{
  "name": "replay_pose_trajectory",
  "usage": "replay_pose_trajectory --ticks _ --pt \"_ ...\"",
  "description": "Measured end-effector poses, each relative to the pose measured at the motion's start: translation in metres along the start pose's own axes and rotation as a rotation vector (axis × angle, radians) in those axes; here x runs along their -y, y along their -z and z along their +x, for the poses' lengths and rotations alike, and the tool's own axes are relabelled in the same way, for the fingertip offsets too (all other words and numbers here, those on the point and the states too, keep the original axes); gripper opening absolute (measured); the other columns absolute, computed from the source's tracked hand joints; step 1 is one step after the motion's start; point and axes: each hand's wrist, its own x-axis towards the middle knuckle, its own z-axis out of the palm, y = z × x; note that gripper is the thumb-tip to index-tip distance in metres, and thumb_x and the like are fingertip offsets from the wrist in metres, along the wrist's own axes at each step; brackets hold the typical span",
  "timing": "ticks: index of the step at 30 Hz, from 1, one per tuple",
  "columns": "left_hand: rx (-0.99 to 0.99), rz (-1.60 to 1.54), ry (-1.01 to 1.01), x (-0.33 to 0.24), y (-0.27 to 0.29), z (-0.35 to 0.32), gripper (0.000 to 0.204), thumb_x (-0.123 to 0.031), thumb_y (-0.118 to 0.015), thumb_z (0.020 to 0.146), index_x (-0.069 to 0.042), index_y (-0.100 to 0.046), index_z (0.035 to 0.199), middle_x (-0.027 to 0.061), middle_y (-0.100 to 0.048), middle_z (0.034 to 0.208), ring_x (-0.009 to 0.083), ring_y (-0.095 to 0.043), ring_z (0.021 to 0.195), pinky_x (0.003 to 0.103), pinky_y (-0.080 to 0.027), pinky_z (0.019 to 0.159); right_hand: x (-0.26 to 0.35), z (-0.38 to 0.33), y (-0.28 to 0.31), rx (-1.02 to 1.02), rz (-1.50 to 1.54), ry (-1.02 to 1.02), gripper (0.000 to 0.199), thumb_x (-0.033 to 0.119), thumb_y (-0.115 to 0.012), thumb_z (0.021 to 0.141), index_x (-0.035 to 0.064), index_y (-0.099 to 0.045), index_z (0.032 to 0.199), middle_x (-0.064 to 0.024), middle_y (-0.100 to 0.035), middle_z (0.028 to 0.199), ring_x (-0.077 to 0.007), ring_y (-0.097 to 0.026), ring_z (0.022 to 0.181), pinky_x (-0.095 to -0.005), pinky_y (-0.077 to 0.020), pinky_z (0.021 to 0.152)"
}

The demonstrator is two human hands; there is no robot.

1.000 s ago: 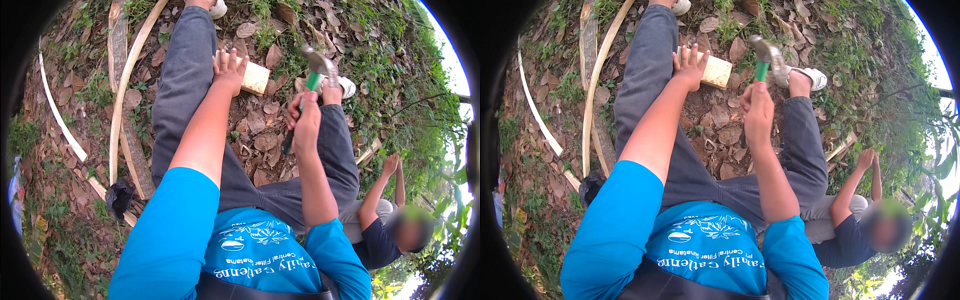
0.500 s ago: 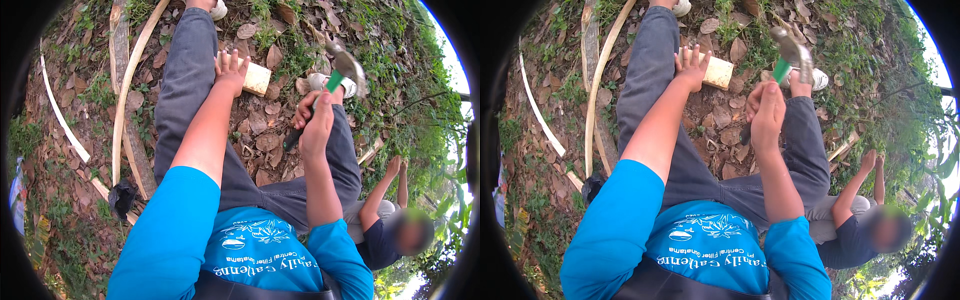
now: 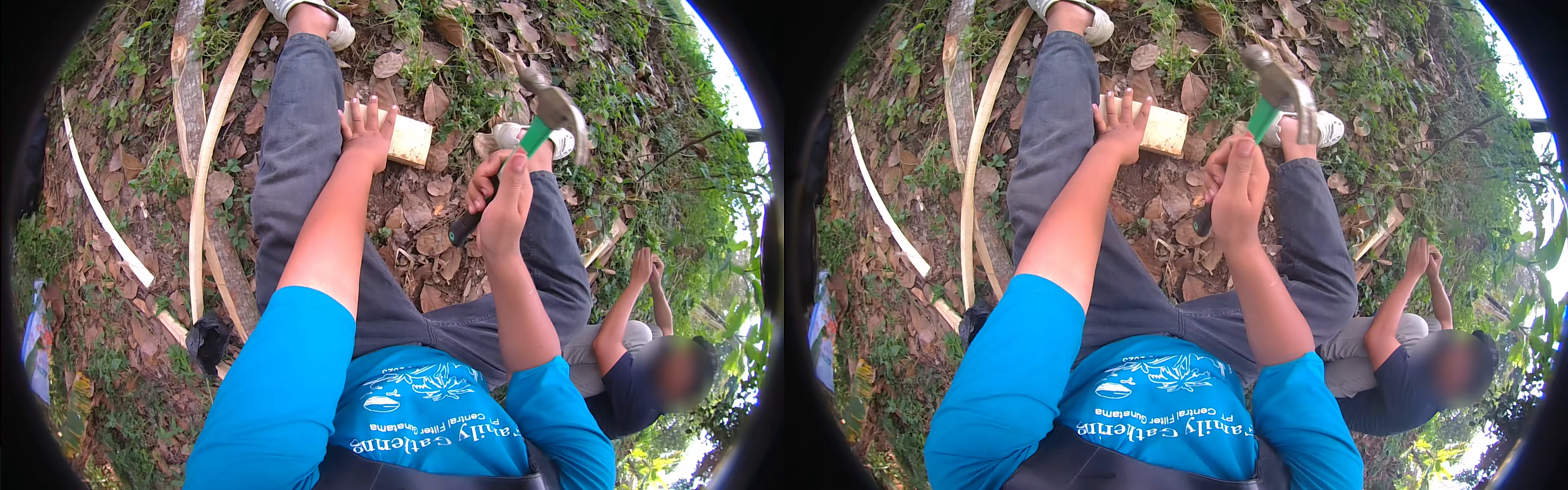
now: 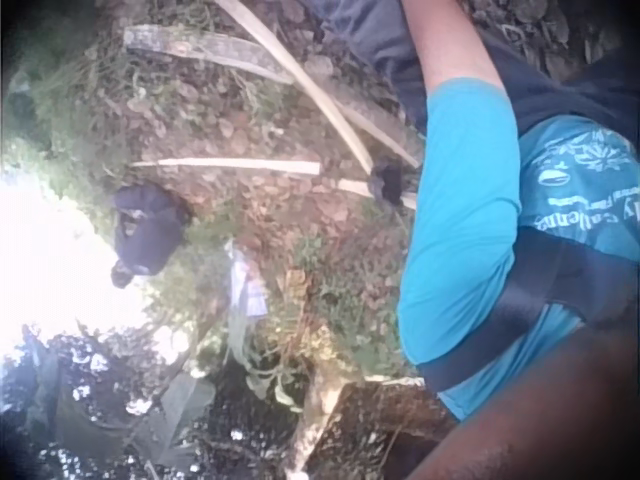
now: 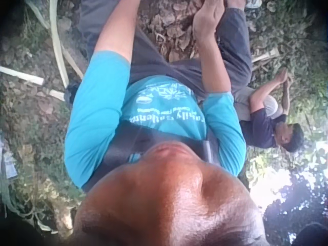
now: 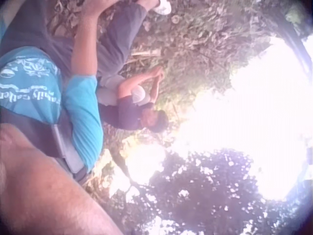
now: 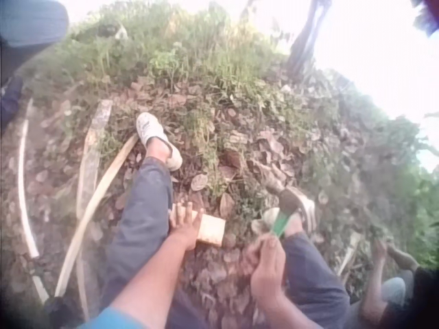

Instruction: The person sits on the ground and uses a hammer and chisel to carve a rectangular piece of wood. They repeatedly strike the chisel to remove wood shavings and shape the block, occasionally adjusting the wood's position.

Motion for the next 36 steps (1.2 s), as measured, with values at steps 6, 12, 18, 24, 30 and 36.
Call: replay_pose_trajectory --ticks 6,12,18,24,30,36 --pt "-0.039 0.020 -0.076 -0.025 0.006 0.005 0.112 0.000 -0.060 0.080 -0.026 0.009 0.164 0.0196 0.017 0.169 0.0552 0.017 0.151 0.075 0.008 0.113 -0.164 0.007 0.083 0.117 -1.051 -0.408 0.045 0.051 -0.044 0.107 0.0092 -0.053 0.093 0.0037 -0.043 0.065 -0.0098 -0.042 0.052 -0.0230 -0.0354 0.051" --pt "-0.010 0.013 -0.012 -0.010 0.008 -0.001 0.120 -0.029 -0.080 0.079 -0.026 0.004 0.164 0.0188 0.015 0.169 0.0543 0.019 0.150 0.076 0.008 0.113 -0.060 -0.051 0.060 0.097 -0.372 -0.597 0.030 0.039 -0.052 0.107 0.0102 -0.055 0.098 0.0073 -0.042 0.069 -0.0025 -0.039 0.052 -0.0217 -0.0333 0.047" --pt "-0.462 0.187 -0.227 -0.039 -0.016 0.001 0.112 -0.029 -0.090 0.063 -0.020 -0.028 0.156 0.0082 -0.039 0.151 0.0325 -0.029 0.149 0.066 -0.010 0.122 -0.004 -0.112 0.081 0.016 0.007 -0.593 0.028 0.036 -0.051 0.108 0.0102 -0.053 0.099 0.0089 -0.040 0.069 -0.0008 -0.038 0.052 -0.0192 -0.0335 0.047" --pt "-0.615 0.020 -0.350 -0.035 0.011 -0.028 0.099 -0.025 -0.092 0.059 -0.013 -0.041 0.143 0.0104 -0.049 0.134 0.0333 -0.043 0.134 0.057 -0.029 0.118 -0.014 -0.117 0.096 -0.232 0.216 -0.510 0.032 0.042 -0.058 0.105 0.0134 -0.049 0.094 0.0086 -0.040 0.068 -0.0011 -0.039 0.050 -0.0200 -0.0343 0.046" --pt "-0.790 -0.232 -0.614 -0.047 0.055 -0.111 0.105 -0.029 -0.099 0.056 -0.004 -0.036 0.136 0.0172 -0.050 0.129 0.0391 -0.052 0.123 0.049 -0.044 0.103 -0.016 -0.109 0.094 -0.304 0.476 -0.353 0.037 0.043 -0.064 0.101 0.0168 -0.042 0.089 0.0082 -0.040 0.066 -0.0017 -0.039 0.049 -0.0211 -0.0348 0.044" --pt "-0.751 -0.445 -0.728 -0.073 0.025 -0.178 0.100 -0.018 -0.098 0.059 -0.001 -0.040 0.139 0.0148 -0.053 0.129 0.0355 -0.056 0.122 0.043 -0.047 0.103 -0.017 -0.133 0.086 -0.276 0.238 -0.303 0.038 0.046 -0.067 0.098 0.0110 -0.053 0.094 0.0073 -0.042 0.061 -0.0035 -0.041 0.046 -0.0236 -0.0351 0.041"
